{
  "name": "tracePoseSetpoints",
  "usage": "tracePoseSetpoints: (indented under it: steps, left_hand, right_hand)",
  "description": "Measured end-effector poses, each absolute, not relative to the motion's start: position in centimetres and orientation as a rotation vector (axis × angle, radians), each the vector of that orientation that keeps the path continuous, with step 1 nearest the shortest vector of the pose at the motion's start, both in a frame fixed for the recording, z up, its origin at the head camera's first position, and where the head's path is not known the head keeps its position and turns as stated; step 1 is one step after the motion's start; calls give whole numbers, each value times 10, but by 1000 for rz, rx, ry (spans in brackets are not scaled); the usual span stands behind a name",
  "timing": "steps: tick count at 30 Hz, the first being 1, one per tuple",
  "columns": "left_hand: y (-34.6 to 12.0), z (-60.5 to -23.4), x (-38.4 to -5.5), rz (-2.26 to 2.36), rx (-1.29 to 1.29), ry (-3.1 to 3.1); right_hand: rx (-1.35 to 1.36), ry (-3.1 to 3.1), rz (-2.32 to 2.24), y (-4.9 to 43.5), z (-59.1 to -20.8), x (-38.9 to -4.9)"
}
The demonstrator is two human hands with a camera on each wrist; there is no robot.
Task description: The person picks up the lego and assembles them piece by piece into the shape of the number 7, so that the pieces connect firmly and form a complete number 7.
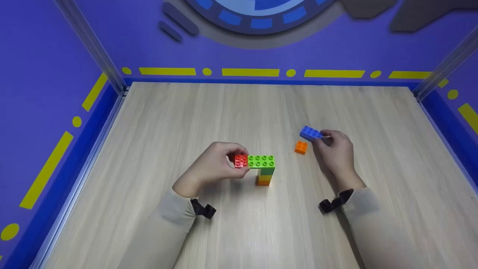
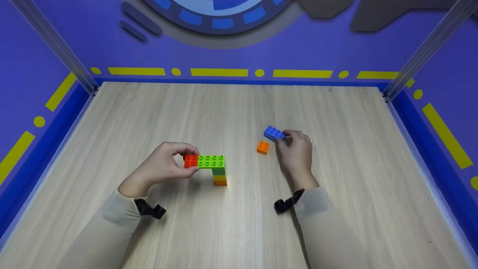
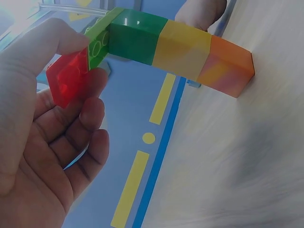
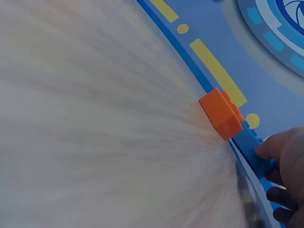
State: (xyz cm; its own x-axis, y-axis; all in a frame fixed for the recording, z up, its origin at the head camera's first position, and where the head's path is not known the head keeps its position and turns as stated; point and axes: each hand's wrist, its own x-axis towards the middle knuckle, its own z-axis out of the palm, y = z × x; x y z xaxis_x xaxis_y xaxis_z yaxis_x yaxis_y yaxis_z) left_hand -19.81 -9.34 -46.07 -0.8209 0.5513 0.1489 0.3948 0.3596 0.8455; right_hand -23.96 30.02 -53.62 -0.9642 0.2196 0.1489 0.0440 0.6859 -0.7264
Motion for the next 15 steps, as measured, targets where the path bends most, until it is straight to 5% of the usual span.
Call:
tracePoseSetpoints:
  steps: [15]
  left_hand:
    - [-92,-460,-197,1440,849,2460]
  right_hand:
    - [-114,-2387,1346,280,-523,-235]
